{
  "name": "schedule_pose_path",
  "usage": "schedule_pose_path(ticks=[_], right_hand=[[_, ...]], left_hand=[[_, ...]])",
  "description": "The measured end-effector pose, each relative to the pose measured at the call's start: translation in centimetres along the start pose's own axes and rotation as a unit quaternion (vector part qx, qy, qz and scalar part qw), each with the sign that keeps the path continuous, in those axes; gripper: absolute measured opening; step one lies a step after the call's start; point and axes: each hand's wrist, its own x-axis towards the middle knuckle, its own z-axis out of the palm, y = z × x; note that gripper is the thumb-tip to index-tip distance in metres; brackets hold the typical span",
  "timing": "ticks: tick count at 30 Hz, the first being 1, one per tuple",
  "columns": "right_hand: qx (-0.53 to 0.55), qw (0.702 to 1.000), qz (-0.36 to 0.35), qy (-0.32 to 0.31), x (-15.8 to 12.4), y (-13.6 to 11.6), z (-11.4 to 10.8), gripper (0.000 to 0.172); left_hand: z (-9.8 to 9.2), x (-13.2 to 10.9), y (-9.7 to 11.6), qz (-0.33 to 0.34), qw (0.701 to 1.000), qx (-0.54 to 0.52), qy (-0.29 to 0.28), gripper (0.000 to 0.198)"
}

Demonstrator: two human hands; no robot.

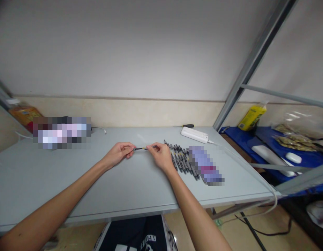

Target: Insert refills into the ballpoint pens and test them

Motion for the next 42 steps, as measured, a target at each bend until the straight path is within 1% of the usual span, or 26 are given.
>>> schedule_pose_path(ticks=[3, 7, 12, 15, 18, 20, 22, 24, 26, 28, 30, 32, 34, 36, 38, 40, 42], right_hand=[[-0.012, 1.000, 0.000, -0.003, -0.1, -0.1, 0.1, 0.035], [-0.012, 1.000, -0.006, 0.007, -0.3, -0.1, 0.2, 0.035], [0.000, 1.000, 0.016, 0.004, -0.2, 0.0, 0.2, 0.037], [0.035, 0.999, 0.034, 0.005, -0.3, -0.1, 0.3, 0.037], [0.110, 0.992, 0.055, 0.019, -0.3, -0.4, 0.5, 0.034], [0.176, 0.982, 0.068, 0.031, -0.2, -0.7, 0.5, 0.032], [0.245, 0.966, 0.073, 0.046, 0.0, -1.0, 0.5, 0.031], [0.319, 0.943, 0.070, 0.059, 0.4, -1.2, 0.3, 0.031], [0.396, 0.913, 0.073, 0.059, 0.9, -1.5, -0.1, 0.031], [0.459, 0.883, 0.095, 0.042, 1.4, -1.9, -0.7, 0.030], [0.481, 0.868, 0.123, 0.013, 1.8, -2.4, -1.5, 0.029], [0.487, 0.859, 0.156, -0.012, 2.1, -3.0, -2.2, 0.041], [0.493, 0.849, 0.185, -0.031, 2.5, -3.6, -2.7, 0.048], [0.492, 0.843, 0.212, -0.038, 2.9, -4.3, -3.0, 0.048], [0.487, 0.842, 0.230, -0.033, 3.3, -5.0, -3.1, 0.044], [0.488, 0.841, 0.232, -0.029, 3.5, -5.7, -3.0, 0.041], [0.496, 0.839, 0.222, -0.037, 3.5, -6.3, -2.9, 0.041]], left_hand=[[0.1, 0.1, -0.3, 0.028, 0.998, 0.039, 0.043, 0.033], [0.4, 0.1, -0.3, 0.050, 0.995, 0.063, 0.068, 0.031], [0.7, -0.2, 0.1, 0.094, 0.984, 0.108, 0.104, 0.024], [0.8, -0.2, 0.2, 0.101, 0.979, 0.127, 0.127, 0.020], [1.0, -0.2, 0.2, 0.104, 0.981, 0.109, 0.125, 0.020], [1.3, -0.2, 0.2, 0.100, 0.986, 0.084, 0.102, 0.023], [1.7, -0.4, 0.3, 0.085, 0.993, 0.063, 0.060, 0.025], [2.1, -0.6, 0.5, 0.074, 0.996, 0.057, 0.013, 0.028], [2.3, -0.8, 0.6, 0.074, 0.996, 0.055, -0.013, 0.030], [2.3, -0.8, 0.6, 0.076, 0.996, 0.046, -0.010, 0.031], [1.9, -0.6, 0.3, 0.076, 0.996, 0.035, 0.013, 0.032], [1.5, -0.3, 0.0, 0.079, 0.995, 0.040, 0.040, 0.030], [1.1, -0.1, -0.2, 0.080, 0.993, 0.069, 0.057, 0.027], [0.9, -0.1, -0.3, 0.078, 0.990, 0.104, 0.061, 0.025], [0.9, -0.1, -0.2, 0.076, 0.987, 0.129, 0.056, 0.024], [1.0, -0.2, -0.1, 0.077, 0.985, 0.143, 0.053, 0.024], [1.1, -0.3, 0.1, 0.079, 0.983, 0.156, 0.054, 0.024]])
